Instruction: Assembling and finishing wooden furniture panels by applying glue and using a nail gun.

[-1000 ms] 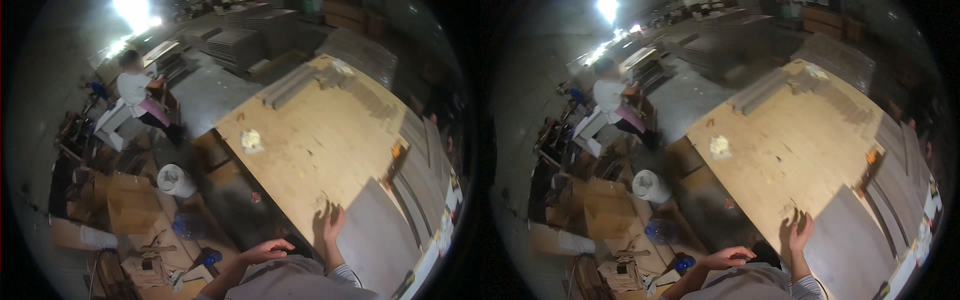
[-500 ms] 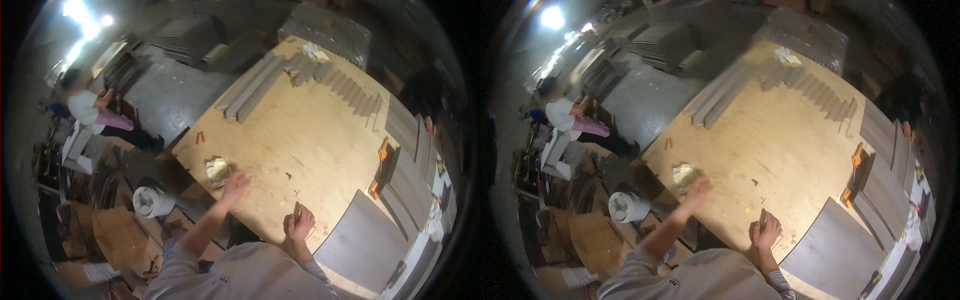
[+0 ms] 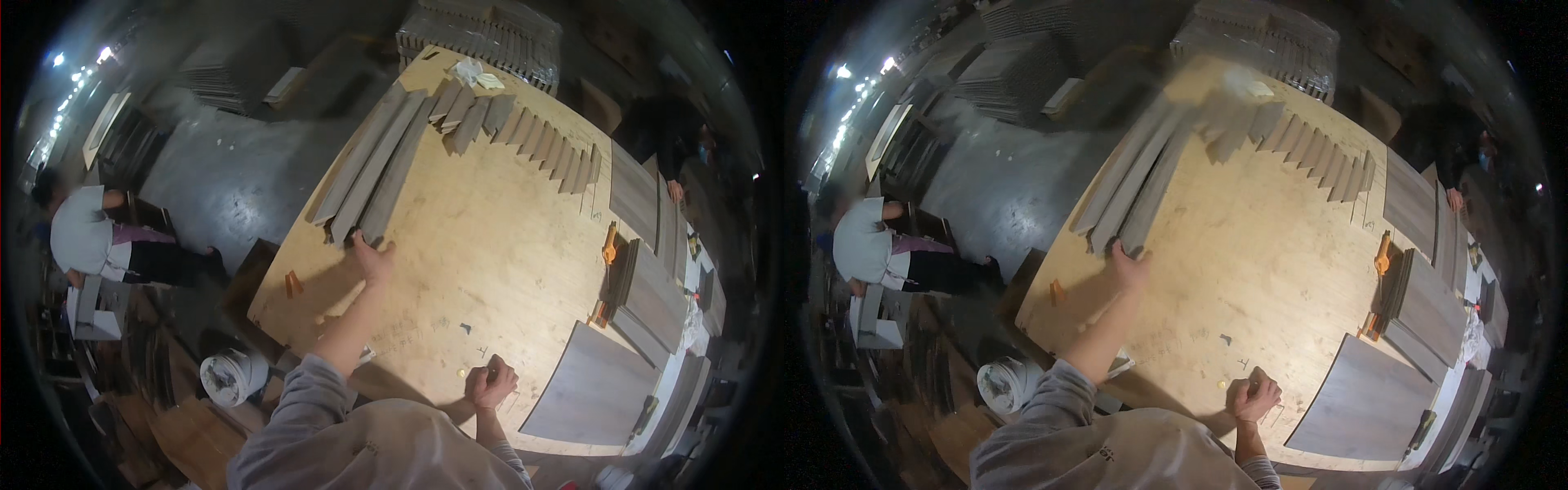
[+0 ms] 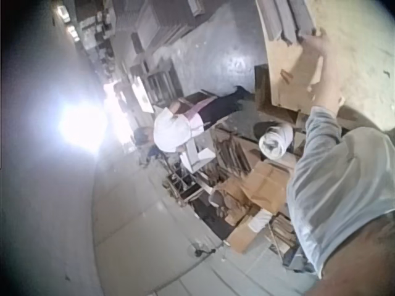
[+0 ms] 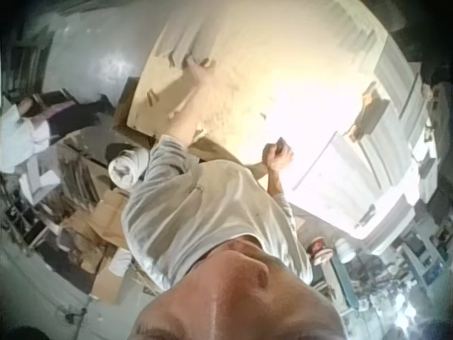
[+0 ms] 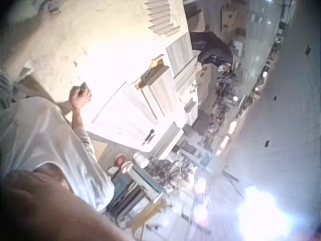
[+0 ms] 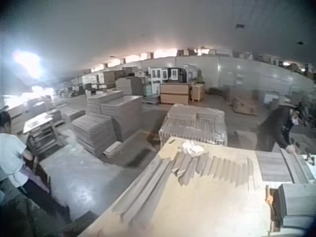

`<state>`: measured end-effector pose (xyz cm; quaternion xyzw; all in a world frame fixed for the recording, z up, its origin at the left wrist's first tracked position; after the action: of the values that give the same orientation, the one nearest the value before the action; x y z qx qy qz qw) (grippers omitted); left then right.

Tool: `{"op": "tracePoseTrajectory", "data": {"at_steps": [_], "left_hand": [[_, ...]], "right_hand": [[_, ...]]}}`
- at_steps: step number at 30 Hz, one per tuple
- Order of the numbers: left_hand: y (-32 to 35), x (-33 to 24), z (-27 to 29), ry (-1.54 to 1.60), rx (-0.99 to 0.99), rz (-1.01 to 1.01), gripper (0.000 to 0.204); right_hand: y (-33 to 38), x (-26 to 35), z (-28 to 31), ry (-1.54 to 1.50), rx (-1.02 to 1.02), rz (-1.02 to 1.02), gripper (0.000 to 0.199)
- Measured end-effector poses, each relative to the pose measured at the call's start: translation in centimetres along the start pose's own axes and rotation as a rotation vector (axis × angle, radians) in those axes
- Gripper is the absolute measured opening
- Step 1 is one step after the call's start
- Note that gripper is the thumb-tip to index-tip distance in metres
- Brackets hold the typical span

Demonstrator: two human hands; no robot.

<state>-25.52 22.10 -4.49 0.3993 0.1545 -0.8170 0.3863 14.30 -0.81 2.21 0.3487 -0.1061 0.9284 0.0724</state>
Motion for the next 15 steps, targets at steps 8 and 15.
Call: {"op": "tracePoseTrajectory", "data": {"at_steps": [8, 15], "left_hand": [[-1.4, -11.7, 1.5, -0.644, 0.177, -0.201, 0.103], [-4.6, -12.1, 0.0, -0.790, 0.451, -0.258, 0.103]], "right_hand": [[-0.1, -1.0, -0.7, 0.067, -0.041, -0.082, 0.044], [-0.1, -0.3, -0.4, 0.083, -0.068, -0.098, 0.040]]}}
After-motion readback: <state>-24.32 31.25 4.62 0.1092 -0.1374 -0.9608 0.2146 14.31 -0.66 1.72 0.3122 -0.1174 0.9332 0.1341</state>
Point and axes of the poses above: each hand's wrist, its own y-axis away from the middle knuckle, its own z-axis out of the back of the hand, x = y × z, the point moved 4 cm from there along -y, towards the middle knuckle, and after that the axes turned 14 degrees about -y, right-handed, at the moved point
